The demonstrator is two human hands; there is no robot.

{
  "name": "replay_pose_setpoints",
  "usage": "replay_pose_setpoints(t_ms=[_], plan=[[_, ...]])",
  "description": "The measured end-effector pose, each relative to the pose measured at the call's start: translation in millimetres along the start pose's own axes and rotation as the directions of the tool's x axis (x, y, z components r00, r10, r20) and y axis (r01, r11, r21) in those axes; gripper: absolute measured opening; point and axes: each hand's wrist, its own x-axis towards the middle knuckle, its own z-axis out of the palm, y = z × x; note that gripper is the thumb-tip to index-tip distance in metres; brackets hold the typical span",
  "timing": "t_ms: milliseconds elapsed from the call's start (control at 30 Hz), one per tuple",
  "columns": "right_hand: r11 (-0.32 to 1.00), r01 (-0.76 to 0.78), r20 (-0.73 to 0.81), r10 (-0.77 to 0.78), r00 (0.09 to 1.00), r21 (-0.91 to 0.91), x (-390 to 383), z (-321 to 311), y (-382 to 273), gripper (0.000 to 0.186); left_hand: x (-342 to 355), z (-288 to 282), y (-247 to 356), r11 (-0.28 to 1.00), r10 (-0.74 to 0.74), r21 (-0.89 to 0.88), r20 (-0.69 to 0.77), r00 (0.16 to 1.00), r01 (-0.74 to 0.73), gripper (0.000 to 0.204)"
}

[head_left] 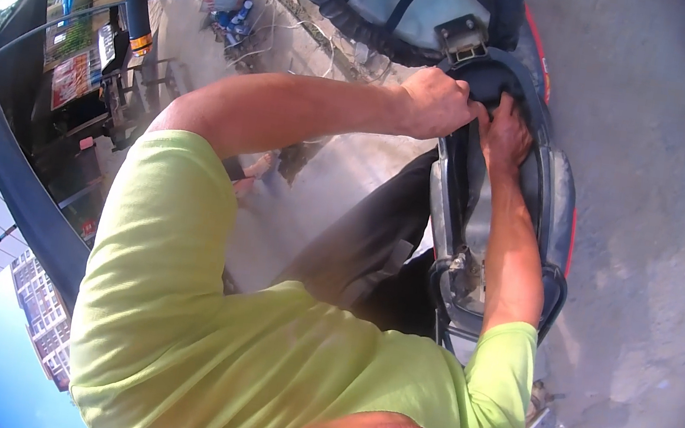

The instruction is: The person uses a screwdriver to loosen and tighten screws on the interior of a scooter's storage compartment, and then handles several small components and wires within the compartment before closing the seat.

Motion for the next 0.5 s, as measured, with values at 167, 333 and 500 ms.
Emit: replay_pose_setpoints(t_ms=[167,333,500], plan=[[1.000,-0.021,0.031,0.020,0.999,0.015,1.0,1.1,1.1,0.060,-17.4,21.4,-11.4,0.870,-0.321,-0.471,-0.310,0.895,0.149,0.030],[0.999,0.023,-0.039,-0.021,0.999,0.033,-0.5,14.0,7.6,0.060,-33.9,51.3,-6.8,0.685,-0.582,-0.715,-0.426,0.692,0.136,0.037],[0.999,0.039,-0.073,-0.039,0.997,0.007,-2.0,14.5,10.0,0.059,-40.7,52.4,-5.8,0.670,-0.590,-0.656,-0.188,0.785,0.346,0.029]])
